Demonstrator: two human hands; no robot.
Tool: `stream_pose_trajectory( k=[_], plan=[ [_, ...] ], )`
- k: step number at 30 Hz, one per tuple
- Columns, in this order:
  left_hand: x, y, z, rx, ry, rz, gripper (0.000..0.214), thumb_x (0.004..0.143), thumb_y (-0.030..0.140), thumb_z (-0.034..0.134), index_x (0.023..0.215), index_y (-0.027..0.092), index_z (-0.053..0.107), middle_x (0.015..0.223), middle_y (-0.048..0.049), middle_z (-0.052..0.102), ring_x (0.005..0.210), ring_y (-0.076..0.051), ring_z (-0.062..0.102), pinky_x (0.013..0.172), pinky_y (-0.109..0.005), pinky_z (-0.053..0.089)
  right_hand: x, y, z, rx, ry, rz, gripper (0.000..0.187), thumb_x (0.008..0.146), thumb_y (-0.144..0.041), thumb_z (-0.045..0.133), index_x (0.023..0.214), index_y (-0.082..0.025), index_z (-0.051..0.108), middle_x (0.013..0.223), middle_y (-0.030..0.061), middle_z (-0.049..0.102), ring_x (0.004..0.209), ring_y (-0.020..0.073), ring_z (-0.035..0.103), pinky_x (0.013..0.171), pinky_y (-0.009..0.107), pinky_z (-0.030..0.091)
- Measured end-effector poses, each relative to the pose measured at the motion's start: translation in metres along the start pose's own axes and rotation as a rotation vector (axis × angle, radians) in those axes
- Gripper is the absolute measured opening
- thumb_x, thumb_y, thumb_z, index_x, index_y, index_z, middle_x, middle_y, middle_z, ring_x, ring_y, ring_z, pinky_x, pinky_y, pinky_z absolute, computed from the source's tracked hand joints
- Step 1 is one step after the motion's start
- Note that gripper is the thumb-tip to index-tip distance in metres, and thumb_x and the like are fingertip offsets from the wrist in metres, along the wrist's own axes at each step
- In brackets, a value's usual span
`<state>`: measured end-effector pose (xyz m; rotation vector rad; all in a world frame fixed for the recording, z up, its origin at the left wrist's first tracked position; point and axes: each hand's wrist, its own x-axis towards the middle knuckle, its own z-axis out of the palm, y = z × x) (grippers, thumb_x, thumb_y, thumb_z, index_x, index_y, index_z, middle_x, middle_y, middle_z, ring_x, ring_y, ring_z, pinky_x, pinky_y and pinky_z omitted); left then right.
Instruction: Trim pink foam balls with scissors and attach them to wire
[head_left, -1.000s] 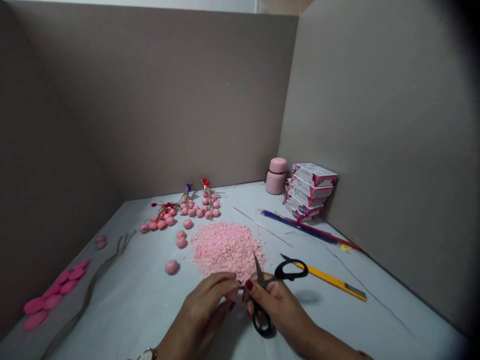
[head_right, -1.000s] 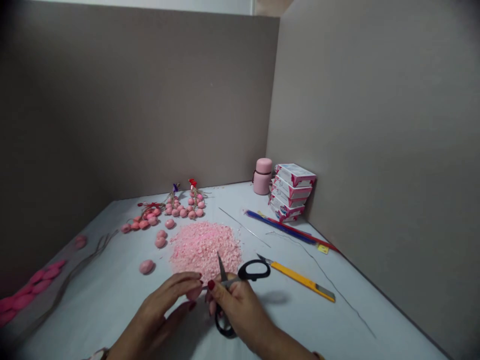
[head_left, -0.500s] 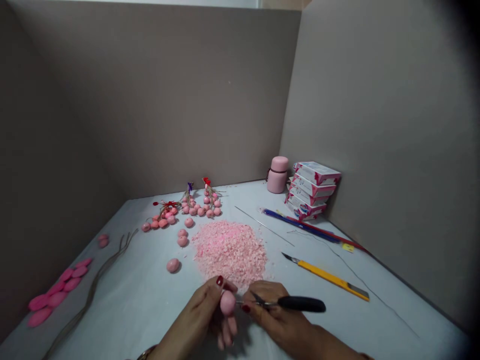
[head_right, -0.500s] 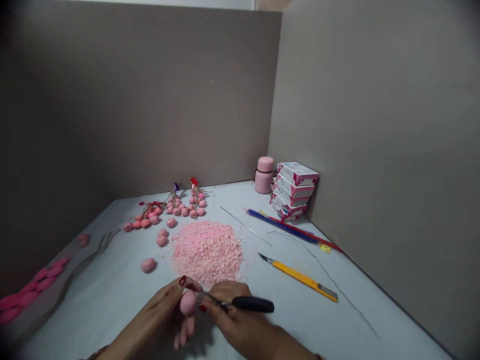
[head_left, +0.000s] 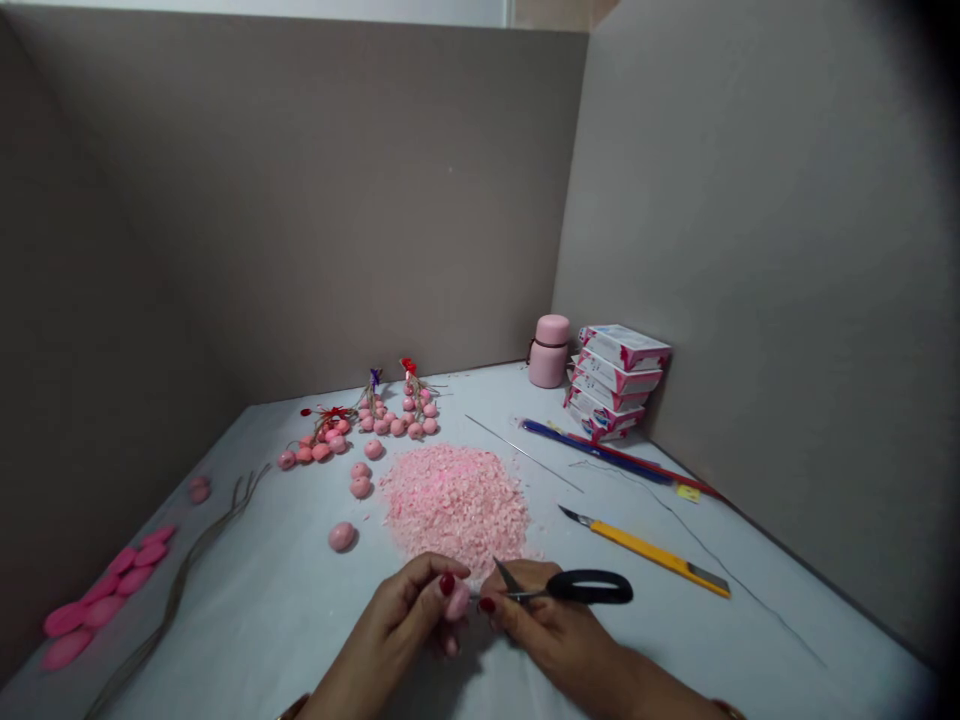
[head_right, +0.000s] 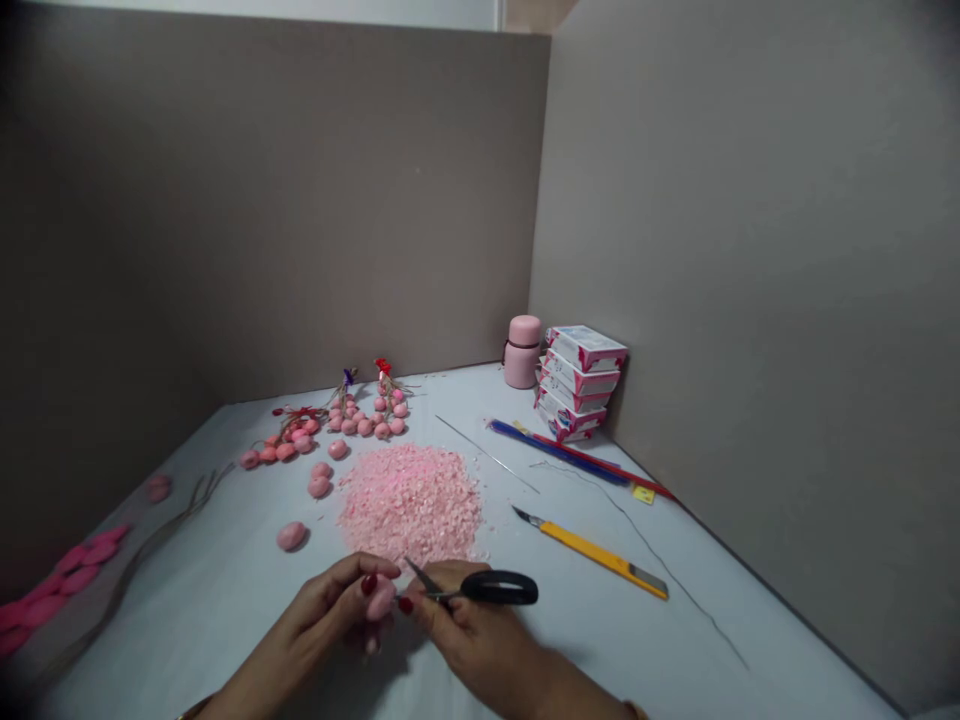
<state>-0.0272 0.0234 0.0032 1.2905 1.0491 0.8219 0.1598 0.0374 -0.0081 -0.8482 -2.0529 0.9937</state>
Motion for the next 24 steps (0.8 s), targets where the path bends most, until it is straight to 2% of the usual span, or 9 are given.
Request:
stream_pose_trajectory(
  k=[3,5,7,9,10,12,14,17,24],
  plan=[
    [0.0,-0.001,0.003,-0.157,-0.044,-0.189,0.048,0.081,0.063,0.042,0.079,0.017,0.055,0.053,0.0024,0.057,0.041,-0.008,0.048,0.041,-0.019,0.039,0.001,-0.002,-0.001,-0.065,-0.033,-0.084,0.034,0.094,-0.035,0.036,0.066,-0.02,0.05,0.062,-0.0031,0.045,0.062,0.0127,0.044,0.064,0.026,0.035],
    [-0.002,-0.002,0.004,-0.091,0.027,-0.16,0.047,0.084,0.061,0.039,0.084,0.018,0.057,0.06,-0.0006,0.061,0.048,-0.011,0.054,0.046,-0.021,0.043,0.0,0.002,0.002,0.051,0.002,0.018,0.036,0.093,-0.039,0.037,0.065,-0.019,0.05,0.062,-0.0028,0.045,0.06,0.0124,0.043,0.06,0.025,0.035],
    [-0.003,-0.005,0.004,0.079,0.144,0.069,0.038,0.081,0.053,0.052,0.101,0.021,0.058,0.088,-0.0063,0.066,0.075,-0.018,0.062,0.06,-0.025,0.049,-0.002,0.008,0.006,0.201,0.065,0.188,0.04,0.091,-0.046,0.04,0.064,-0.019,0.051,0.061,-0.0024,0.045,0.056,0.0116,0.043,0.054,0.023,0.034],
    [-0.004,-0.009,0.003,0.279,0.212,0.355,0.032,0.078,0.037,0.062,0.109,0.027,0.058,0.113,-0.0072,0.06,0.1,-0.022,0.057,0.073,-0.027,0.049,-0.003,0.013,0.009,0.292,0.113,0.31,0.044,0.088,-0.052,0.041,0.064,-0.018,0.053,0.06,-0.0021,0.045,0.053,0.0108,0.041,0.049,0.023,0.032],
    [-0.004,-0.01,0.002,0.353,0.213,0.458,0.028,0.08,0.031,0.061,0.107,0.029,0.06,0.116,-0.0065,0.059,0.105,-0.023,0.055,0.077,-0.028,0.048,-0.004,0.015,0.01,0.31,0.121,0.333,0.045,0.087,-0.054,0.042,0.063,-0.018,0.053,0.06,-0.0022,0.045,0.051,0.0104,0.039,0.048,0.023,0.031],
    [-0.004,-0.01,0.001,0.428,0.184,0.537,0.019,0.085,0.024,0.053,0.101,0.029,0.062,0.108,-0.0056,0.063,0.101,-0.021,0.057,0.077,-0.027,0.048,-0.003,0.016,0.01,0.326,0.112,0.334,0.045,0.086,-0.055,0.044,0.064,-0.018,0.053,0.06,-0.0024,0.045,0.051,0.0101,0.039,0.048,0.023,0.03],
    [-0.005,-0.007,-0.001,0.435,0.137,0.48,0.019,0.088,0.024,0.049,0.102,0.027,0.06,0.1,-0.0053,0.065,0.092,-0.019,0.06,0.075,-0.026,0.048,-0.002,0.014,0.009,0.332,0.092,0.315,0.043,0.087,-0.053,0.044,0.064,-0.018,0.053,0.06,-0.0027,0.045,0.052,0.0101,0.038,0.049,0.023,0.03],
    [-0.005,0.0,-0.002,0.371,0.074,0.277,0.022,0.09,0.033,0.046,0.106,0.024,0.057,0.091,-0.0042,0.065,0.08,-0.017,0.061,0.07,-0.025,0.047,0.0,0.007,0.005,0.321,0.067,0.281,0.04,0.088,-0.05,0.045,0.064,-0.018,0.052,0.059,-0.0031,0.043,0.054,0.0108,0.039,0.052,0.023,0.031],
    [-0.002,0.003,0.003,-0.008,-0.014,-0.068,0.042,0.087,0.056,0.037,0.093,0.018,0.054,0.058,0.0015,0.059,0.045,-0.01,0.052,0.047,-0.021,0.04,-0.002,0.001,0.003,0.313,0.012,0.233,0.039,0.086,-0.051,0.045,0.065,-0.019,0.052,0.061,-0.0023,0.046,0.06,0.0133,0.044,0.058,0.024,0.035]
  ],
)
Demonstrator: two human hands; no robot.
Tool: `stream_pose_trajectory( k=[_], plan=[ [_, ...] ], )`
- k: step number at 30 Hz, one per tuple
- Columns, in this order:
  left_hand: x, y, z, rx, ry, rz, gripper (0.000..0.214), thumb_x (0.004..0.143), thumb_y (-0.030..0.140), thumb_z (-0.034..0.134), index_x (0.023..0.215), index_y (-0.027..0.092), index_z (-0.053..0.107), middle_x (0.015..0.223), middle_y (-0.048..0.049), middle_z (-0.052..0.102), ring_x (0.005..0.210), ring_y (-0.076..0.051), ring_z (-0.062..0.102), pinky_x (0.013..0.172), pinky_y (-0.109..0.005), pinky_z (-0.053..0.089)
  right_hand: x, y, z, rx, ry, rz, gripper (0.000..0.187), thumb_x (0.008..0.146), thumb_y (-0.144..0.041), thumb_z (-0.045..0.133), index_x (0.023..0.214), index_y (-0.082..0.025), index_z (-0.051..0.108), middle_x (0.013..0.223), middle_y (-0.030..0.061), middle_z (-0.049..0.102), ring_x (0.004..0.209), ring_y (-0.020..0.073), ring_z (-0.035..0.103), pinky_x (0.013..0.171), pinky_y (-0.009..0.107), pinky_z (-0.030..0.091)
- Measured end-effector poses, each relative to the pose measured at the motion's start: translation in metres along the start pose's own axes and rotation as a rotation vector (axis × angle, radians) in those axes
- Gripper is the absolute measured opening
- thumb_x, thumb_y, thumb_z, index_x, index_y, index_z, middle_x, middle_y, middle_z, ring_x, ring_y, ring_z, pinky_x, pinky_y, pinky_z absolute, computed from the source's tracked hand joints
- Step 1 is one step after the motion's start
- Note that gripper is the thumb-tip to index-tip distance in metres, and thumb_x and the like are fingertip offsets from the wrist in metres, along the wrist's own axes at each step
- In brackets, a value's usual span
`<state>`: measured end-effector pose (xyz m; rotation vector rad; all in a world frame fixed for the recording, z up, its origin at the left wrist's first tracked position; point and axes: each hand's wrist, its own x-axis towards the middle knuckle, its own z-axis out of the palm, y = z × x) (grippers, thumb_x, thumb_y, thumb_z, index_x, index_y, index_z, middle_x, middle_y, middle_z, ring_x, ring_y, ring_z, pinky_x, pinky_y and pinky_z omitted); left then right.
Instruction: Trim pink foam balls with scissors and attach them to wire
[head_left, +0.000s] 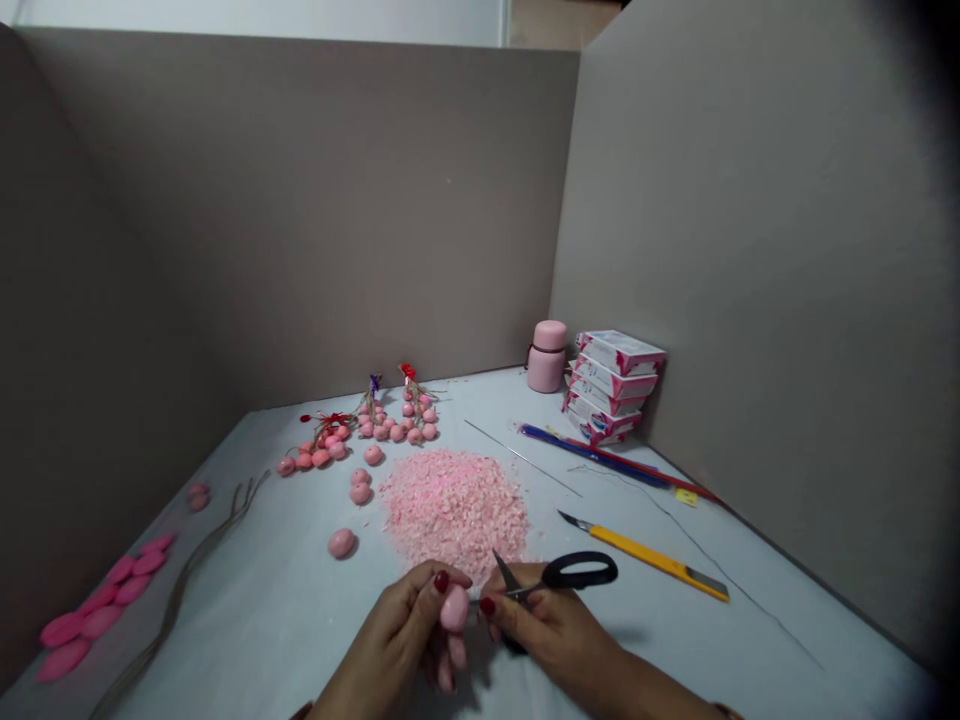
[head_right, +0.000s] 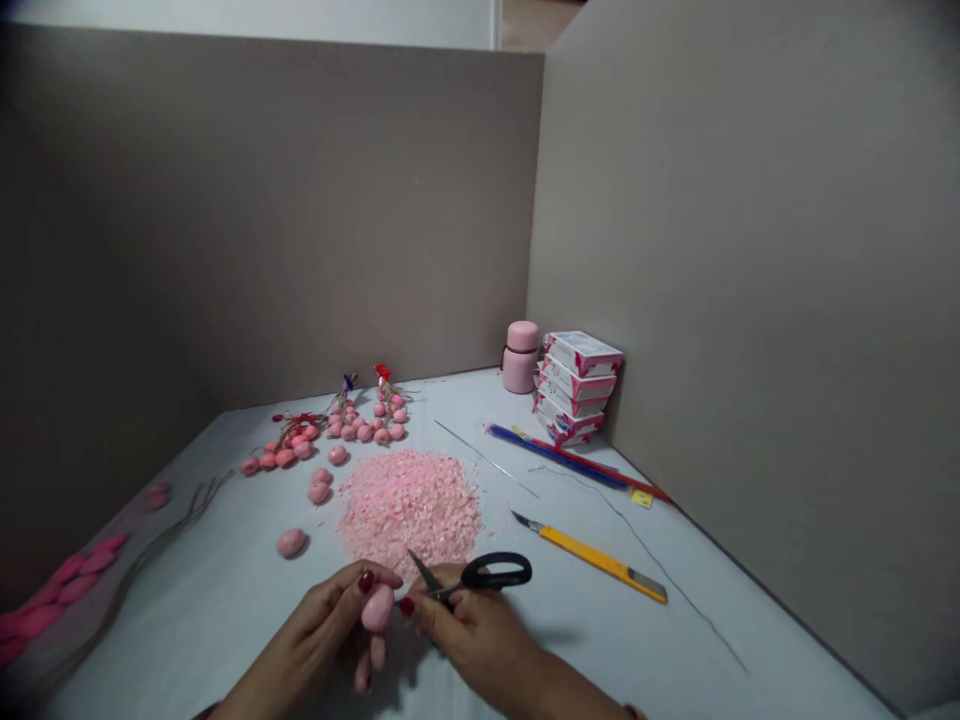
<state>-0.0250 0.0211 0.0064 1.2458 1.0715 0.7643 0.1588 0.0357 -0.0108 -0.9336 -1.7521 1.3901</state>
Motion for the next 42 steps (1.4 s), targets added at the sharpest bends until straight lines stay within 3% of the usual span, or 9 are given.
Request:
stream_pose_trajectory(
  k=[2,6,9,17,22,26,30,37,42],
  plan=[
    [-0.002,-0.001,0.001,0.033,0.04,0.014,0.045,0.088,0.057,0.033,0.101,0.019,0.053,0.059,0.0007,0.061,0.047,-0.012,0.054,0.049,-0.022,0.042,0.001,0.004,0.001,0.005,0.028,0.032,0.041,0.085,-0.054,0.045,0.064,-0.019,0.052,0.06,-0.0027,0.045,0.057,0.0125,0.043,0.055,0.024,0.034],
    [-0.004,-0.005,0.001,0.267,0.212,0.384,0.035,0.08,0.042,0.059,0.112,0.027,0.055,0.105,-0.0066,0.063,0.094,-0.022,0.058,0.071,-0.027,0.047,0.005,0.012,0.002,0.083,0.109,0.116,0.048,0.082,-0.061,0.046,0.063,-0.017,0.054,0.059,-0.0016,0.048,0.051,0.0106,0.04,0.049,0.023,0.031],
    [-0.004,-0.006,0.0,0.391,0.212,0.564,0.018,0.082,0.028,0.058,0.1,0.028,0.062,0.099,-0.0049,0.066,0.096,-0.022,0.058,0.081,-0.029,0.045,0.006,0.013,0.003,0.105,0.129,0.123,0.051,0.08,-0.063,0.047,0.062,-0.017,0.055,0.059,-0.0007,0.05,0.05,0.0104,0.041,0.048,0.023,0.031],
    [-0.002,-0.005,-0.003,0.134,0.097,0.16,0.039,0.088,0.052,0.037,0.105,0.021,0.056,0.061,0.0008,0.06,0.056,-0.016,0.057,0.056,-0.025,0.044,0.001,0.005,0.004,0.052,0.044,0.037,0.045,0.084,-0.056,0.047,0.063,-0.017,0.053,0.058,-0.0027,0.044,0.053,0.0101,0.039,0.05,0.023,0.03],
    [-0.002,-0.006,-0.007,0.307,0.38,0.338,0.025,0.081,0.038,0.057,0.101,0.023,0.058,0.073,0.0018,0.051,0.062,-0.014,0.049,0.056,-0.023,0.041,0.005,0.015,0.004,0.094,0.123,0.146,0.049,0.082,-0.061,0.046,0.064,-0.016,0.056,0.057,-0.0023,0.047,0.048,0.0088,0.037,0.046,0.022,0.028],
    [0.001,-0.008,-0.011,0.24,0.515,0.421,0.014,0.081,0.026,0.056,0.094,0.024,0.058,0.07,0.004,0.043,0.06,-0.013,0.045,0.052,-0.02,0.039,0.01,0.014,0.003,0.137,0.197,0.181,0.052,0.077,-0.066,0.049,0.067,-0.016,0.059,0.057,-0.0015,0.051,0.046,0.0089,0.038,0.044,0.021,0.029],
    [0.006,-0.006,-0.015,0.125,0.424,0.324,0.022,0.068,0.017,0.063,0.089,0.022,0.06,0.079,0.0004,0.052,0.074,-0.016,0.051,0.061,-0.022,0.043,0.012,0.009,0.002,0.134,0.222,0.172,0.054,0.076,-0.066,0.049,0.063,-0.015,0.06,0.057,-0.0009,0.051,0.047,0.009,0.039,0.044,0.021,0.03],
    [0.003,0.007,-0.007,-0.46,0.374,0.053,0.034,0.064,0.009,0.057,0.096,0.022,0.059,0.086,0.0011,0.059,0.083,-0.012,0.056,0.075,-0.021,0.042,0.011,0.01,0.002,0.148,0.239,0.188,0.052,0.077,-0.065,0.049,0.066,-0.015,0.059,0.058,-0.0011,0.052,0.048,0.0089,0.04,0.044,0.021,0.03],
    [0.004,0.001,-0.01,-0.422,0.394,0.062,0.034,0.064,0.01,0.065,0.095,0.022,0.06,0.084,0.0012,0.059,0.081,-0.012,0.056,0.073,-0.021,0.043,0.01,0.01,0.002,0.182,0.238,0.199,0.05,0.076,-0.065,0.051,0.069,-0.015,0.057,0.056,-0.0019,0.05,0.049,0.009,0.041,0.045,0.02,0.031]
  ],
)
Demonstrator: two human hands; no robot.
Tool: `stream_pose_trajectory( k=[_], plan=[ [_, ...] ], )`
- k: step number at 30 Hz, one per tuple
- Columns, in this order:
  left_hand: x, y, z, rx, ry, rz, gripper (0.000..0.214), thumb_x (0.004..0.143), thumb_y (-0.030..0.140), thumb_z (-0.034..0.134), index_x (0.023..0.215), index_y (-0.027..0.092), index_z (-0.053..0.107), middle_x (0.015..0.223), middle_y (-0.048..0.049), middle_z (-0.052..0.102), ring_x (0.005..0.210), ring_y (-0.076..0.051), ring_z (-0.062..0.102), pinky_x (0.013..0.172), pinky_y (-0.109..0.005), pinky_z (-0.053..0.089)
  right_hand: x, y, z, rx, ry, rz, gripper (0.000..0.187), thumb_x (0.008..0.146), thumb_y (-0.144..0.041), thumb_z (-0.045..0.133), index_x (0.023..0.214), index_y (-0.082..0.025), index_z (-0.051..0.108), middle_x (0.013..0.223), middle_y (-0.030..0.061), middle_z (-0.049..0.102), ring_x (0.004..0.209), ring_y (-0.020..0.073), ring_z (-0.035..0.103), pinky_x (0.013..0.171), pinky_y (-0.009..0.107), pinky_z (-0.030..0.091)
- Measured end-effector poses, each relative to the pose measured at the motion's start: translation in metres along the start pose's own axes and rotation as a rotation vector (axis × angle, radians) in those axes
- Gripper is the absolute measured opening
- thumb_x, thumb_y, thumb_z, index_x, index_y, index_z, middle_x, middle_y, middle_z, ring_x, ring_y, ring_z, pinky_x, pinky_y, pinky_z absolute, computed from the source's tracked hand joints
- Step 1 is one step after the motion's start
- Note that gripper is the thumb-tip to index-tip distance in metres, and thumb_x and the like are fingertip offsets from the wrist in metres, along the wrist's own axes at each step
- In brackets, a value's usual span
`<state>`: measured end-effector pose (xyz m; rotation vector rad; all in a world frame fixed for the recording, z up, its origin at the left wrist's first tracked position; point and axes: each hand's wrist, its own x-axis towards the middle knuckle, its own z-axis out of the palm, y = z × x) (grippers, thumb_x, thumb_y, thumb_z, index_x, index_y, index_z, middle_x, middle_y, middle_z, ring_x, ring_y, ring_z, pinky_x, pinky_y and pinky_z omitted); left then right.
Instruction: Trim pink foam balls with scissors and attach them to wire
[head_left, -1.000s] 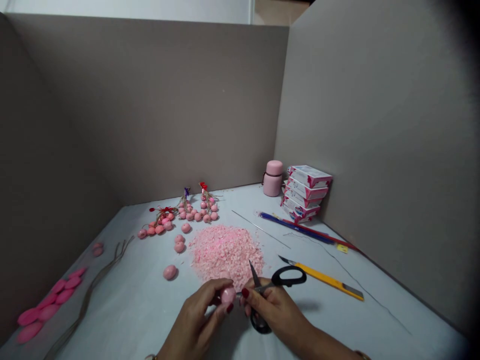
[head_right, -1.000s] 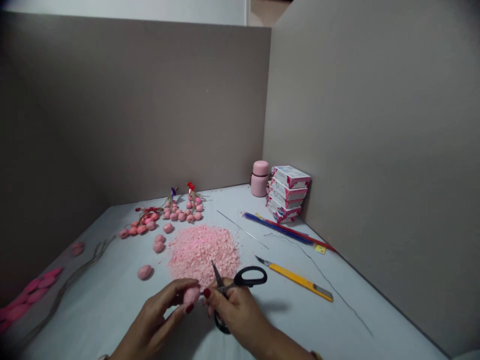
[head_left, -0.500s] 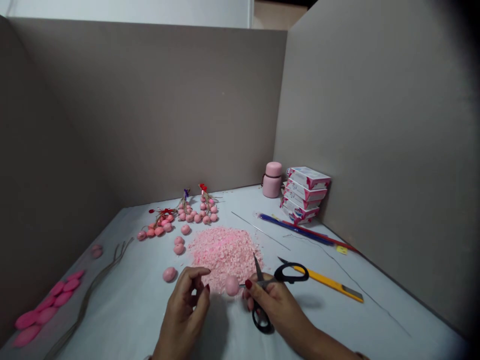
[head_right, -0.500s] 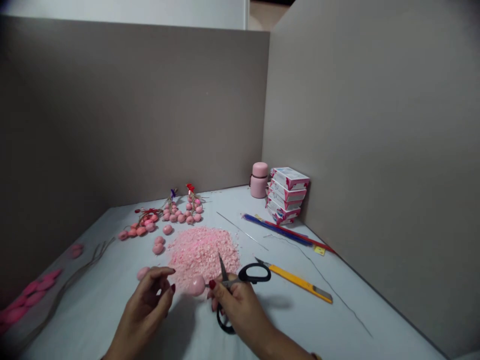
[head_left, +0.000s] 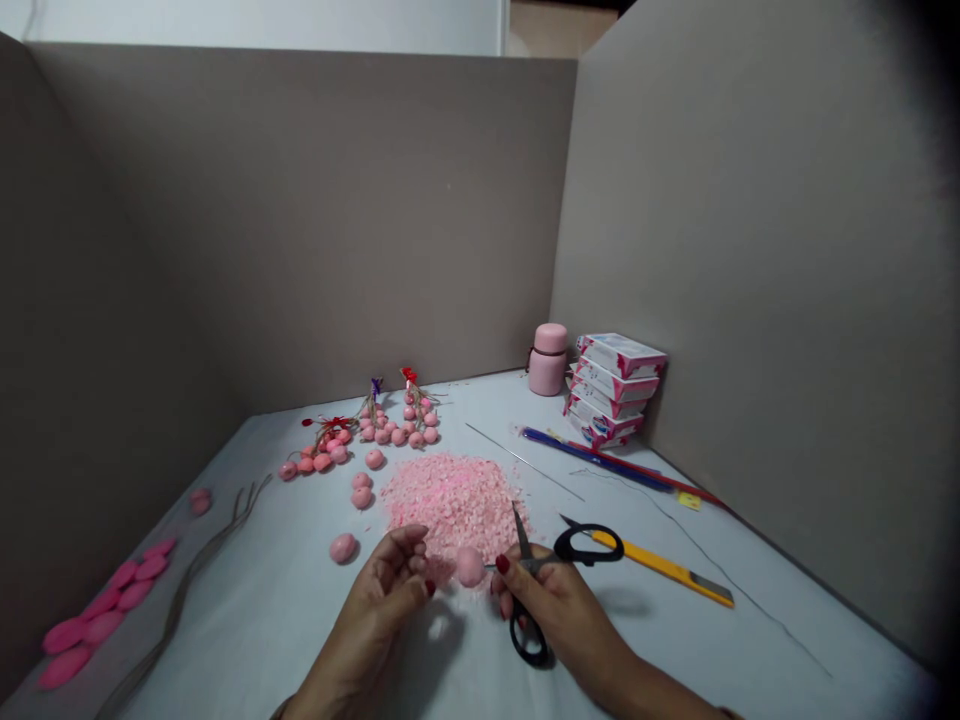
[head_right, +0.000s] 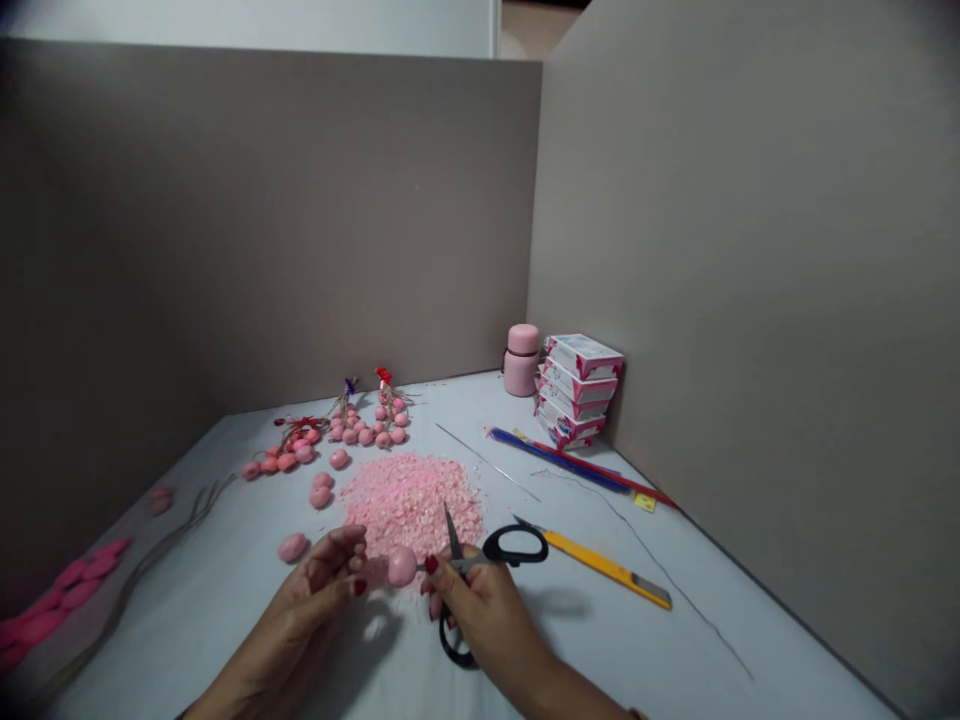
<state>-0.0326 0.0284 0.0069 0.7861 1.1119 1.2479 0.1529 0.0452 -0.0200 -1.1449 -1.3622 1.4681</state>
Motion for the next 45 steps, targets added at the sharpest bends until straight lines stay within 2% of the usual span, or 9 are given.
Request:
stream_pose_trajectory(
  k=[8,18,23,28,31,35,37,41,45],
  plan=[
    [0.012,-0.005,-0.01,0.255,-0.171,0.223,0.029,0.075,0.04,0.066,0.099,0.024,0.063,0.108,-0.0068,0.06,0.105,-0.024,0.056,0.075,-0.028,0.049,0.002,0.0,-0.001,0.008,0.004,-0.011,0.05,0.077,-0.063,0.051,0.067,-0.014,0.057,0.057,-0.0012,0.052,0.05,0.0085,0.041,0.046,0.019,0.031],
    [0.017,-0.019,-0.018,0.383,-0.115,0.385,0.019,0.075,0.031,0.067,0.093,0.026,0.061,0.103,-0.0033,0.053,0.099,-0.02,0.056,0.082,-0.032,0.05,0.003,0.007,-0.002,0.052,-0.004,0.024,0.051,0.076,-0.064,0.052,0.069,-0.014,0.058,0.056,-0.0017,0.052,0.049,0.0078,0.041,0.045,0.019,0.031],
    [0.007,-0.022,-0.017,0.828,-0.164,0.703,0.027,0.084,0.018,0.054,0.107,0.032,0.057,0.133,-0.0058,0.041,0.127,-0.025,0.037,0.099,-0.041,0.038,0.002,0.003,0.002,0.059,-0.008,0.041,0.051,0.073,-0.065,0.054,0.069,-0.014,0.058,0.055,-0.0018,0.051,0.048,0.008,0.04,0.044,0.019,0.03],
    [0.003,-0.029,-0.01,0.942,-0.316,1.009,0.04,0.086,0.009,0.048,0.118,0.032,0.052,0.12,-0.0058,0.058,0.11,-0.018,0.054,0.091,-0.028,0.044,-0.001,0.002,0.007,0.095,-0.07,0.084,0.053,0.074,-0.067,0.052,0.069,-0.014,0.055,0.052,-0.003,0.049,0.046,0.0074,0.039,0.045,0.019,0.031],
    [0.001,-0.024,-0.006,0.839,-0.287,0.828,0.028,0.088,0.018,0.05,0.112,0.031,0.054,0.104,-0.0031,0.065,0.096,-0.017,0.061,0.082,-0.026,0.047,-0.004,0.004,0.005,0.015,-0.108,0.045,0.05,0.079,-0.063,0.049,0.07,-0.014,0.057,0.054,-0.0019,0.05,0.047,0.008,0.039,0.046,0.02,0.03],
    [-0.003,-0.014,-0.002,0.574,-0.35,0.189,0.032,0.092,0.043,0.034,0.112,0.022,0.05,0.07,-0.0002,0.063,0.06,-0.015,0.061,0.057,-0.026,0.049,-0.009,0.0,0.001,-0.13,-0.212,-0.15,0.042,0.087,-0.052,0.045,0.065,-0.018,0.055,0.059,-0.002,0.049,0.054,0.0108,0.044,0.053,0.022,0.035],
    [-0.003,-0.014,-0.002,0.503,-0.343,0.056,0.039,0.092,0.048,0.03,0.114,0.021,0.047,0.071,-0.0013,0.064,0.058,-0.015,0.06,0.056,-0.027,0.05,-0.01,-0.003,0.0,-0.2,-0.231,-0.229,0.039,0.088,-0.049,0.044,0.066,-0.019,0.054,0.062,-0.0018,0.049,0.059,0.0129,0.047,0.058,0.024,0.037],
    [-0.003,-0.014,-0.003,0.66,-0.304,0.468,0.033,0.084,0.037,0.054,0.115,0.028,0.05,0.118,-0.0076,0.057,0.107,-0.023,0.053,0.08,-0.03,0.048,-0.01,-0.004,0.0,-0.246,-0.112,-0.254,0.037,0.088,-0.048,0.043,0.068,-0.019,0.054,0.065,-0.0007,0.049,0.062,0.014,0.047,0.06,0.025,0.037],
    [-0.006,-0.008,-0.003,0.833,-0.42,0.549,0.019,0.089,0.025,0.046,0.106,0.026,0.054,0.096,-0.0038,0.063,0.089,-0.018,0.059,0.077,-0.026,0.046,-0.009,-0.003,-0.001,-0.217,-0.137,-0.234,0.037,0.089,-0.048,0.043,0.067,-0.019,0.051,0.06,-0.0028,0.044,0.058,0.0126,0.044,0.055,0.024,0.035]
  ],
)
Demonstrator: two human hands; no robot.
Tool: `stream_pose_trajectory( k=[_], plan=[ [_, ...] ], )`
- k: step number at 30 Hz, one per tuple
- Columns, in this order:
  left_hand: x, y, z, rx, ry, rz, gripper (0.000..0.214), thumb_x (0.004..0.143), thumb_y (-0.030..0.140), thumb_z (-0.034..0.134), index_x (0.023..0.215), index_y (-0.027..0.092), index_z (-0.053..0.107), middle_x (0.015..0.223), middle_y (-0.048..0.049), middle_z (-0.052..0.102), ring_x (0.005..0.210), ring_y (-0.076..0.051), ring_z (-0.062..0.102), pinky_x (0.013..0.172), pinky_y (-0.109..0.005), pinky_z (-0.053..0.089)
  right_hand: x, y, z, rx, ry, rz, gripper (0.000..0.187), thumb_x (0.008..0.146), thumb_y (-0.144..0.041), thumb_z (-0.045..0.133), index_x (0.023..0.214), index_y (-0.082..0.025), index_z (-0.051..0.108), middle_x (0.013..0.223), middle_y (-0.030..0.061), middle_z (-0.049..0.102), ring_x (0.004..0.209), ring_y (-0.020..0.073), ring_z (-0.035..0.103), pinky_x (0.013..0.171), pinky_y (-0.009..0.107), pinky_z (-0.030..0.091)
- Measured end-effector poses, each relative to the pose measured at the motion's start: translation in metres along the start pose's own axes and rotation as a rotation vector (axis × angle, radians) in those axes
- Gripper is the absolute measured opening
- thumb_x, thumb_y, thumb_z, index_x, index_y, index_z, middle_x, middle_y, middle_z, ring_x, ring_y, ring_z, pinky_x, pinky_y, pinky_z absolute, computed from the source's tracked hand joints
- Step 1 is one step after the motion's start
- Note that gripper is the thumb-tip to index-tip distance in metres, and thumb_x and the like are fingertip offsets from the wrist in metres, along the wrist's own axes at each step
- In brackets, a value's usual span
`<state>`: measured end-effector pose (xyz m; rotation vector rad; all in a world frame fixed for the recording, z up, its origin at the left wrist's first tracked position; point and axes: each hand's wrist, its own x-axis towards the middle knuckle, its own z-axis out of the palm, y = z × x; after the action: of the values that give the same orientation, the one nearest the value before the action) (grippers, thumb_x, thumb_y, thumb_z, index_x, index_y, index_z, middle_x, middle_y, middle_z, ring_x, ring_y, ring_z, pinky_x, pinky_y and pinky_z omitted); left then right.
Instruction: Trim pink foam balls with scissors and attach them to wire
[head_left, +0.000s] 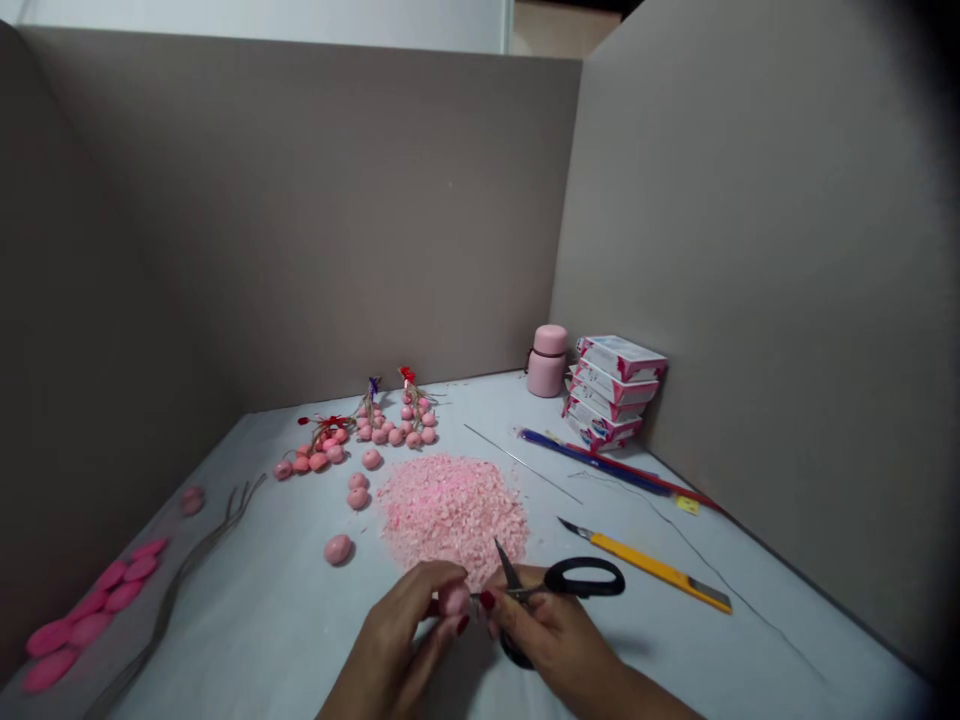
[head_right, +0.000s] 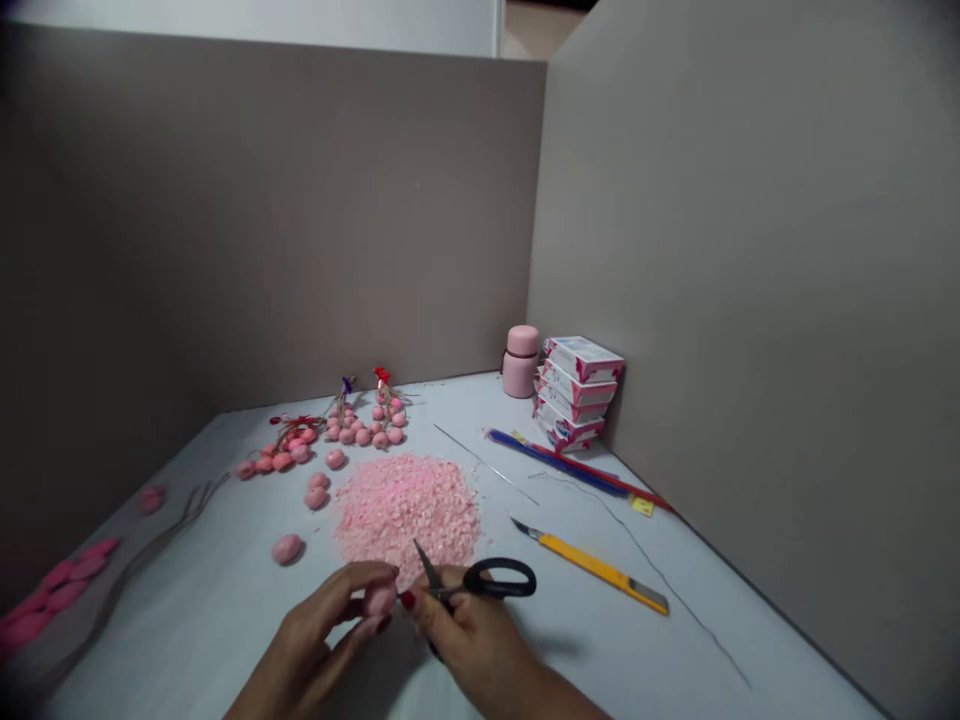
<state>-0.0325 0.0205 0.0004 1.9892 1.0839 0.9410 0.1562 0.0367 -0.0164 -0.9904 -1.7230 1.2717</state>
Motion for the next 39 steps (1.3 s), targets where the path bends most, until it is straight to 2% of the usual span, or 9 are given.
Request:
stream_pose_trajectory(
  k=[5,8,13,19,22,25,28,33,39],
  plan=[
    [0.002,0.005,0.002,-0.232,-0.03,-0.26,0.035,0.09,0.048,0.035,0.102,0.021,0.054,0.068,0.0016,0.054,0.062,-0.014,0.053,0.06,-0.025,0.044,0.004,-0.007,-0.006,-0.215,-0.108,-0.216,0.036,0.093,-0.042,0.037,0.069,-0.021,0.053,0.065,-0.0029,0.047,0.064,0.0133,0.046,0.064,0.025,0.035],
    [0.005,0.006,0.003,-0.431,-0.019,-0.42,0.046,0.083,0.06,0.04,0.09,0.018,0.057,0.062,0.0047,0.046,0.049,-0.009,0.043,0.046,-0.02,0.038,0.006,-0.012,-0.008,-0.271,-0.118,-0.279,0.04,0.093,-0.043,0.035,0.063,-0.021,0.048,0.061,-0.0038,0.043,0.062,0.013,0.044,0.063,0.025,0.033],
    [0.011,0.016,0.0,-0.642,0.05,-0.693,0.041,0.079,0.057,0.048,0.077,0.018,0.057,0.058,0.0053,0.047,0.046,-0.008,0.036,0.039,-0.017,0.031,0.004,-0.008,-0.007,-0.004,-0.078,-0.068,0.04,0.088,-0.05,0.044,0.063,-0.019,0.052,0.061,-0.0028,0.046,0.058,0.0119,0.042,0.056,0.024,0.034],
    [0.01,0.014,-0.002,-0.755,0.115,-0.635,0.031,0.084,0.043,0.046,0.063,0.02,0.041,0.058,0.0065,0.04,0.046,-0.007,0.029,0.037,-0.017,0.023,0.006,0.002,-0.001,0.263,-0.015,0.273,0.054,0.073,-0.068,0.051,0.072,-0.015,0.059,0.059,-0.0009,0.052,0.049,0.0089,0.041,0.048,0.021,0.031],
    [0.008,0.007,-0.002,-0.383,0.054,-0.449,0.031,0.081,0.048,0.052,0.068,0.02,0.047,0.056,0.0073,0.038,0.045,-0.008,0.028,0.041,-0.019,0.023,0.006,0.002,0.001,0.248,-0.021,0.282,0.055,0.073,-0.068,0.051,0.071,-0.014,0.059,0.058,-0.0014,0.051,0.048,0.0083,0.04,0.048,0.021,0.031],
    [0.005,0.005,-0.002,0.031,0.041,-0.18,0.021,0.082,0.039,0.056,0.089,0.019,0.06,0.066,0.0018,0.05,0.058,-0.013,0.044,0.055,-0.023,0.035,0.003,0.0,0.002,0.196,-0.079,0.22,0.05,0.079,-0.063,0.049,0.065,-0.015,0.055,0.056,-0.0032,0.046,0.049,0.0084,0.039,0.048,0.022,0.03],
    [0.004,0.007,-0.002,0.161,-0.012,-0.081,0.022,0.088,0.032,0.048,0.085,0.021,0.066,0.07,-0.0022,0.054,0.063,-0.015,0.052,0.058,-0.024,0.039,-0.001,-0.001,0.004,0.145,-0.091,0.157,0.047,0.082,-0.059,0.048,0.064,-0.017,0.054,0.057,-0.0036,0.045,0.051,0.0091,0.039,0.049,0.022,0.03],
    [0.007,0.002,-0.006,0.107,-0.019,-0.102,0.027,0.09,0.03,0.044,0.076,0.018,0.063,0.073,-0.0036,0.058,0.067,-0.016,0.055,0.062,-0.024,0.041,0.003,0.0,0.001,0.152,-0.053,0.191,0.048,0.081,-0.06,0.049,0.066,-0.016,0.058,0.058,-0.0023,0.049,0.05,0.0089,0.041,0.048,0.021,0.031],
    [0.013,-0.01,-0.012,0.011,0.092,-0.385,0.032,0.081,0.042,0.054,0.061,0.018,0.052,0.05,0.0073,0.038,0.047,-0.009,0.034,0.046,-0.021,0.025,0.014,-0.002,-0.008,0.251,0.164,0.278,0.054,0.073,-0.067,0.053,0.067,-0.014,0.061,0.055,-0.0017,0.05,0.049,0.0085,0.041,0.045,0.019,0.031]
  ],
)
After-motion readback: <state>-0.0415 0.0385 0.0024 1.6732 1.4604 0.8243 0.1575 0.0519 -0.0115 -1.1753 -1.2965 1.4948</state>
